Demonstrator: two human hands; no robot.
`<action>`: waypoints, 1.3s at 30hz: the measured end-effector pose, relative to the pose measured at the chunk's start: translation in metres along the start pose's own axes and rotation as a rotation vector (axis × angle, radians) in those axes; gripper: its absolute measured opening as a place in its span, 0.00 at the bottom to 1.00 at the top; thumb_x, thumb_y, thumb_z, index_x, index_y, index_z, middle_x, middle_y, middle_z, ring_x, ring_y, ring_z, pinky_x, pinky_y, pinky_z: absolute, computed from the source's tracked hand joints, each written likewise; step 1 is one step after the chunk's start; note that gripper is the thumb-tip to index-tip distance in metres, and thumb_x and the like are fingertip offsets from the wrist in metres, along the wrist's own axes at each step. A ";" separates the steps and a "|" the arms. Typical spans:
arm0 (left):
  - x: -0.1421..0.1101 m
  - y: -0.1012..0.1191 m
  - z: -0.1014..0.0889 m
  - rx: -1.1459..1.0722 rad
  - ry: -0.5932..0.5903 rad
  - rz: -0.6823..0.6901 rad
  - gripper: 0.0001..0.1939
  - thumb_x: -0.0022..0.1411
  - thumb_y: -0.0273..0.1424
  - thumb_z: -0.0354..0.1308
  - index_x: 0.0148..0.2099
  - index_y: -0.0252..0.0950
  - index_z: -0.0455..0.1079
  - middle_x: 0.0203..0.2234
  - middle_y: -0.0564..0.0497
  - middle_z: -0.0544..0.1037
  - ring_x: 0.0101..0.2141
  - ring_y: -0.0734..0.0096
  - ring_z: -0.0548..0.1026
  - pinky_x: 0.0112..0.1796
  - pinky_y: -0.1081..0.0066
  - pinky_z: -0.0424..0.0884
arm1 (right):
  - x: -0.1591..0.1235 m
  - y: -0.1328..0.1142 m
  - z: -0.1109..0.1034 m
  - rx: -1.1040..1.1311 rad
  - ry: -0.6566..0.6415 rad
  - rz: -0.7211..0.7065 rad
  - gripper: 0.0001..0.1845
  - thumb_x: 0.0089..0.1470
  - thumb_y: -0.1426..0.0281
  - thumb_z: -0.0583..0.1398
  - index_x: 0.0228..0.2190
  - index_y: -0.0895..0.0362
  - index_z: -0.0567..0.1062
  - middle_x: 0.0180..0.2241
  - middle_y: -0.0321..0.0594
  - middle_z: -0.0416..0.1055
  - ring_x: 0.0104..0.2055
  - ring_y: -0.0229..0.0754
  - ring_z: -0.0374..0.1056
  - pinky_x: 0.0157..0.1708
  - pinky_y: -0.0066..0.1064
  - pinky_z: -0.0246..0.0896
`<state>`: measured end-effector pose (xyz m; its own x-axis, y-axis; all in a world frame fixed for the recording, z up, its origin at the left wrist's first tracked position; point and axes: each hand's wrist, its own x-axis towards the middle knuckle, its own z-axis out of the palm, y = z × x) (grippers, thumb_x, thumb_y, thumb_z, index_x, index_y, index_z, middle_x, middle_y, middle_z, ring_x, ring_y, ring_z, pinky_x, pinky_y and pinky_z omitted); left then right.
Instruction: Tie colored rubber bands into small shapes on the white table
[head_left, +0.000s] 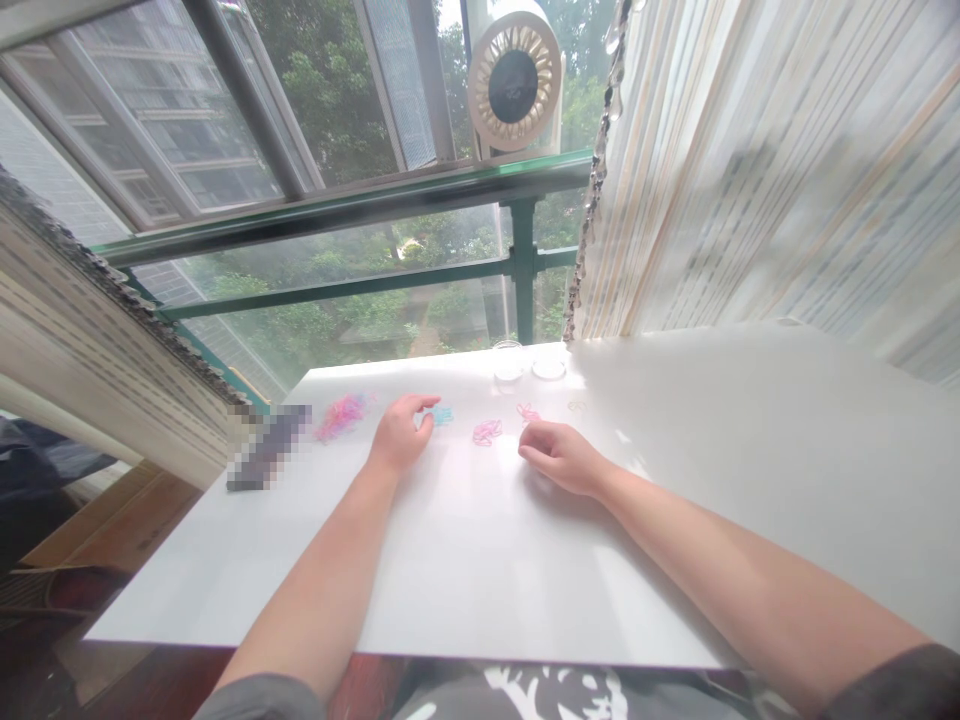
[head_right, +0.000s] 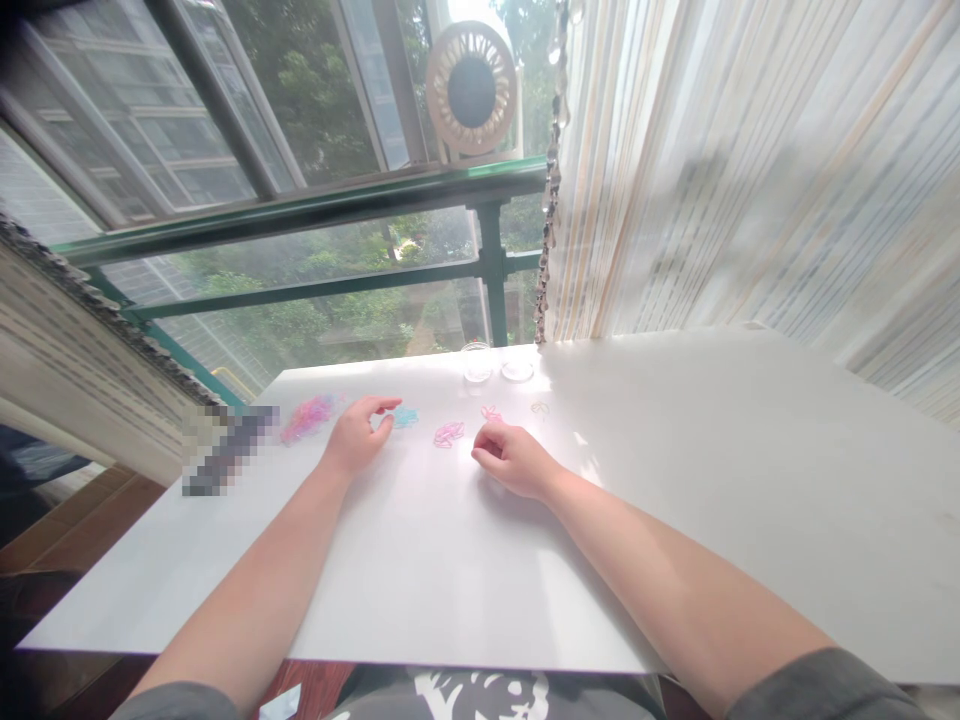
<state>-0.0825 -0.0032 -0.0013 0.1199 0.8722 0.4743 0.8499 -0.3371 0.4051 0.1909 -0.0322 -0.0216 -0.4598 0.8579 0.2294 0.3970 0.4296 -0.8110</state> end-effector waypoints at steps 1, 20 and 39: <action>0.001 -0.009 -0.010 0.008 0.049 -0.046 0.16 0.54 0.26 0.50 0.44 0.36 0.72 0.37 0.49 0.76 0.38 0.67 0.73 0.43 0.68 0.69 | 0.000 0.000 0.000 -0.001 -0.004 0.000 0.06 0.50 0.70 0.54 0.24 0.57 0.67 0.21 0.33 0.62 0.24 0.35 0.57 0.27 0.27 0.53; -0.045 -0.102 -0.067 0.234 0.089 -0.602 0.13 0.50 0.30 0.55 0.39 0.37 0.73 0.34 0.48 0.79 0.34 0.64 0.75 0.36 0.69 0.69 | -0.003 0.001 0.001 -0.071 -0.032 0.026 0.09 0.52 0.65 0.53 0.26 0.56 0.69 0.22 0.35 0.65 0.25 0.37 0.59 0.26 0.29 0.55; -0.036 -0.094 -0.051 0.275 0.090 -0.539 0.11 0.52 0.35 0.54 0.34 0.38 0.75 0.29 0.47 0.79 0.33 0.61 0.75 0.34 0.68 0.68 | -0.003 0.000 0.001 -0.087 -0.050 0.011 0.11 0.54 0.64 0.52 0.26 0.56 0.68 0.21 0.34 0.64 0.24 0.37 0.58 0.26 0.30 0.55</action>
<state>-0.1924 -0.0207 -0.0166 -0.3972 0.8571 0.3280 0.8818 0.2575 0.3952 0.1920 -0.0351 -0.0229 -0.4930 0.8486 0.1921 0.4684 0.4449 -0.7634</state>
